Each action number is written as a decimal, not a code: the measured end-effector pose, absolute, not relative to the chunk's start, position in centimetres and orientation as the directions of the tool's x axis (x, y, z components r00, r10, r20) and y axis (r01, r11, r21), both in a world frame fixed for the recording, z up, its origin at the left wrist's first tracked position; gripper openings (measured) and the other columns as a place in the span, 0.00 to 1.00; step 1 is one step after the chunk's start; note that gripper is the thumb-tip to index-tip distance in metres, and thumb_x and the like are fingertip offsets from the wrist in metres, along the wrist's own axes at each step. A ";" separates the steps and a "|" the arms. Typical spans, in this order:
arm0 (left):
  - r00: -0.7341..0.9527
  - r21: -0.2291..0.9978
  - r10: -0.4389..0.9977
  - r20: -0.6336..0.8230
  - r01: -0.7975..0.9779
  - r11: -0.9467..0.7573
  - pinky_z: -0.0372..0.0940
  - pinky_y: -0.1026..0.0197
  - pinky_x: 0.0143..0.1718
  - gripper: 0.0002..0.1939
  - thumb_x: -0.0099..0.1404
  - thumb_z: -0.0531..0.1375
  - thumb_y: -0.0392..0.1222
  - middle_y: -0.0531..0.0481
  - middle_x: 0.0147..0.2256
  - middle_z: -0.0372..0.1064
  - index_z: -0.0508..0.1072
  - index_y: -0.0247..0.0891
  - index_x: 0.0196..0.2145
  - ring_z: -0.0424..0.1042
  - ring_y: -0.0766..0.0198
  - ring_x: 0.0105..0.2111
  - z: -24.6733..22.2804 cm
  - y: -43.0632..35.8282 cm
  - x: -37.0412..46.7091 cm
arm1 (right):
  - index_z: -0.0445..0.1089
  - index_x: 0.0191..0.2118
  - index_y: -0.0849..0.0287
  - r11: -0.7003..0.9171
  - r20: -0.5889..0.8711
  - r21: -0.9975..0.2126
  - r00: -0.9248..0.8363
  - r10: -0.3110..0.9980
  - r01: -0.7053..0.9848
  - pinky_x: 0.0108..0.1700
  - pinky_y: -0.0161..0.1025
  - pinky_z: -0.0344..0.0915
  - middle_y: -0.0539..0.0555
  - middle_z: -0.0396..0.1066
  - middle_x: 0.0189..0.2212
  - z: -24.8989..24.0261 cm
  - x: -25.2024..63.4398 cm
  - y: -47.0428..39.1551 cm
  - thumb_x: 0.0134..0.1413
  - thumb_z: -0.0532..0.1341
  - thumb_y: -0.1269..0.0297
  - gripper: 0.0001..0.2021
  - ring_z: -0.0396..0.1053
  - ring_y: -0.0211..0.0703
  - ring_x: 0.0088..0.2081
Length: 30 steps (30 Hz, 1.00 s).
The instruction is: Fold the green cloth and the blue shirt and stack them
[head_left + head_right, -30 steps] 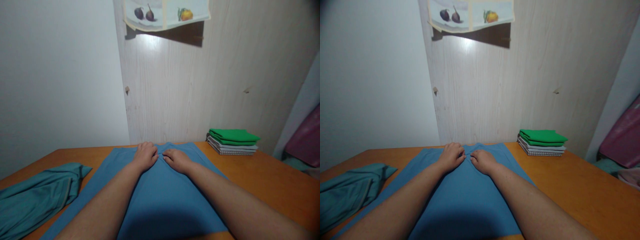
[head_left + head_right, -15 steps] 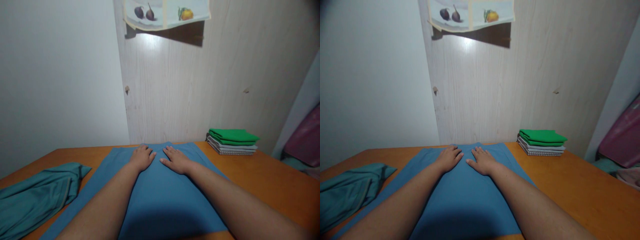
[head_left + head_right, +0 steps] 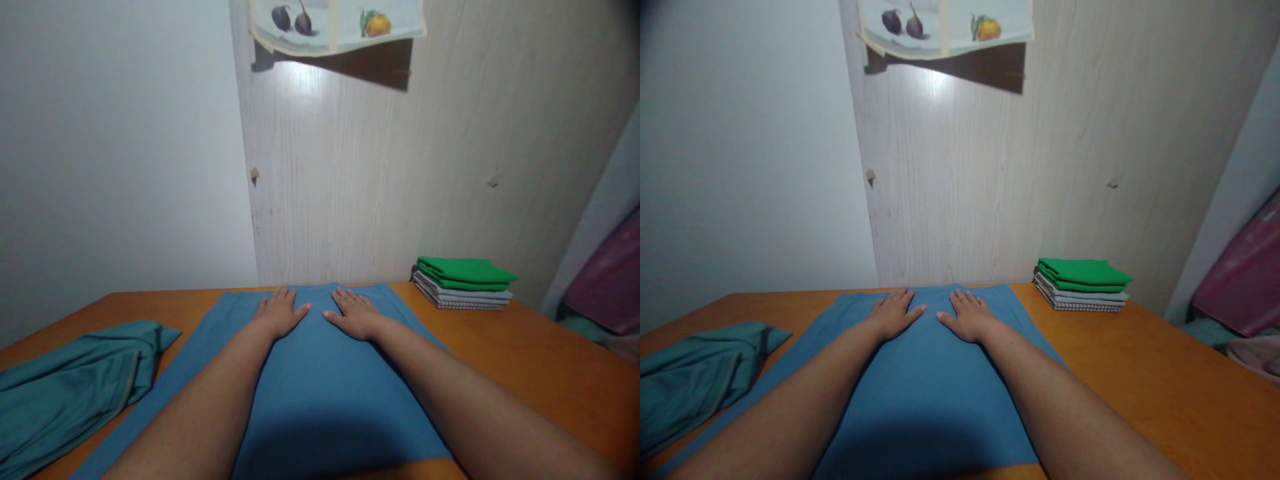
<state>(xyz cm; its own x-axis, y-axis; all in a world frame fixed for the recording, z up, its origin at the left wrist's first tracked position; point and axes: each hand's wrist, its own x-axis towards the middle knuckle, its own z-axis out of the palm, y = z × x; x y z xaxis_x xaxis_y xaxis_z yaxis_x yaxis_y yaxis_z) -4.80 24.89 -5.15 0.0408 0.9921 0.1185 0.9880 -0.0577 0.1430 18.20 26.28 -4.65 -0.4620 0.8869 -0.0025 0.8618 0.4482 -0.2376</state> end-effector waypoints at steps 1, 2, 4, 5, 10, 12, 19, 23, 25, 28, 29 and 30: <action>0.030 0.148 0.993 0.118 0.988 -0.047 0.43 0.34 0.66 0.47 0.65 0.39 0.73 0.37 0.71 0.41 0.53 0.36 0.69 0.43 0.43 0.70 -5.2 24.9 -4.8 | 0.39 0.74 0.60 0.446 -0.008 -0.236 -0.461 0.887 0.863 0.70 0.58 0.35 0.59 0.34 0.73 -4.7 18.2 26.4 0.59 0.38 0.28 0.48 0.33 0.59 0.73; 0.018 0.150 0.993 0.115 0.988 -0.035 0.43 0.34 0.66 0.48 0.65 0.39 0.74 0.36 0.71 0.42 0.53 0.36 0.69 0.43 0.43 0.70 -5.2 24.9 -4.9 | 0.40 0.74 0.60 0.444 -0.016 -0.235 -0.460 0.888 0.865 0.70 0.59 0.35 0.58 0.34 0.73 -4.7 18.2 26.5 0.58 0.37 0.28 0.49 0.33 0.59 0.73; -0.012 0.149 0.994 0.106 0.989 -0.004 0.42 0.34 0.66 0.51 0.63 0.39 0.76 0.35 0.71 0.43 0.53 0.35 0.69 0.43 0.42 0.70 -5.2 25.0 -5.0 | 0.40 0.74 0.59 0.438 -0.031 -0.231 -0.456 0.889 0.869 0.70 0.60 0.34 0.58 0.34 0.74 -4.7 18.2 26.7 0.58 0.37 0.28 0.49 0.32 0.59 0.73; -0.026 0.149 0.995 0.099 0.989 0.011 0.42 0.34 0.66 0.52 0.62 0.39 0.77 0.35 0.71 0.43 0.53 0.34 0.70 0.43 0.42 0.70 -5.2 25.0 -5.2 | 0.39 0.74 0.59 0.436 -0.037 -0.230 -0.456 0.889 0.870 0.70 0.60 0.33 0.57 0.33 0.74 -4.7 18.2 26.7 0.58 0.36 0.28 0.49 0.32 0.59 0.73; -0.091 0.160 0.993 0.080 0.984 0.078 0.40 0.32 0.66 0.57 0.59 0.40 0.79 0.34 0.71 0.42 0.49 0.32 0.71 0.43 0.41 0.70 -5.0 24.8 -5.8 | 0.38 0.74 0.56 0.418 -0.037 -0.236 -0.438 0.898 0.878 0.68 0.66 0.30 0.57 0.33 0.74 -4.7 18.2 26.7 0.58 0.36 0.28 0.48 0.31 0.60 0.73; -0.111 0.159 0.991 0.075 0.982 0.098 0.40 0.31 0.66 0.57 0.58 0.40 0.80 0.34 0.70 0.43 0.50 0.33 0.71 0.43 0.39 0.70 -4.9 24.7 -6.0 | 0.38 0.74 0.55 0.388 -0.037 -0.231 -0.407 0.913 0.892 0.68 0.67 0.30 0.58 0.33 0.74 -4.8 18.2 26.7 0.58 0.37 0.28 0.47 0.31 0.61 0.73; -0.127 0.134 0.990 0.064 0.984 0.118 0.40 0.30 0.66 0.55 0.59 0.37 0.79 0.36 0.71 0.41 0.47 0.36 0.71 0.40 0.40 0.71 -5.0 24.9 -6.3 | 0.38 0.74 0.56 0.375 -0.047 -0.211 -0.392 0.919 0.903 0.68 0.65 0.30 0.62 0.34 0.73 -5.1 18.4 27.2 0.59 0.40 0.29 0.46 0.32 0.60 0.73; -0.117 0.096 0.993 0.019 0.989 0.115 0.41 0.28 0.64 0.51 0.62 0.36 0.76 0.37 0.71 0.40 0.49 0.40 0.71 0.40 0.40 0.71 -4.8 24.4 -7.4 | 0.39 0.74 0.55 0.383 -0.071 -0.205 -0.404 0.912 0.901 0.69 0.62 0.31 0.62 0.34 0.73 -5.0 19.1 27.5 0.59 0.41 0.30 0.46 0.32 0.58 0.73; -0.134 0.083 0.991 0.004 0.988 0.133 0.41 0.26 0.63 0.50 0.62 0.37 0.76 0.35 0.71 0.41 0.52 0.40 0.70 0.42 0.38 0.70 -4.5 23.6 -8.2 | 0.40 0.73 0.55 0.352 -0.091 -0.185 -0.372 0.924 0.918 0.69 0.61 0.33 0.62 0.35 0.73 -4.7 19.6 27.5 0.59 0.43 0.30 0.46 0.33 0.58 0.73; -0.151 0.065 0.989 -0.006 0.986 0.151 0.41 0.25 0.62 0.49 0.62 0.40 0.76 0.32 0.70 0.45 0.57 0.39 0.69 0.46 0.36 0.69 -3.7 21.8 -9.7 | 0.45 0.73 0.58 0.305 -0.106 -0.155 -0.323 0.941 0.940 0.68 0.64 0.38 0.66 0.41 0.72 -3.7 20.8 27.1 0.59 0.47 0.31 0.46 0.39 0.64 0.71; -0.147 0.062 0.989 -0.001 0.987 0.147 0.42 0.25 0.62 0.48 0.62 0.41 0.75 0.31 0.69 0.48 0.59 0.39 0.68 0.47 0.35 0.69 -3.3 21.0 -10.3 | 0.48 0.72 0.60 0.301 -0.097 -0.149 -0.317 0.943 0.942 0.67 0.65 0.40 0.67 0.43 0.71 -3.3 21.4 26.7 0.59 0.48 0.32 0.45 0.40 0.65 0.71; -0.139 0.060 0.990 0.011 0.989 0.138 0.43 0.26 0.62 0.46 0.63 0.42 0.74 0.32 0.68 0.51 0.62 0.40 0.66 0.48 0.36 0.68 -2.9 20.1 -10.8 | 0.51 0.71 0.62 0.304 -0.081 -0.146 -0.318 0.945 0.941 0.67 0.64 0.41 0.68 0.45 0.71 -2.9 22.0 26.3 0.60 0.49 0.34 0.44 0.42 0.66 0.71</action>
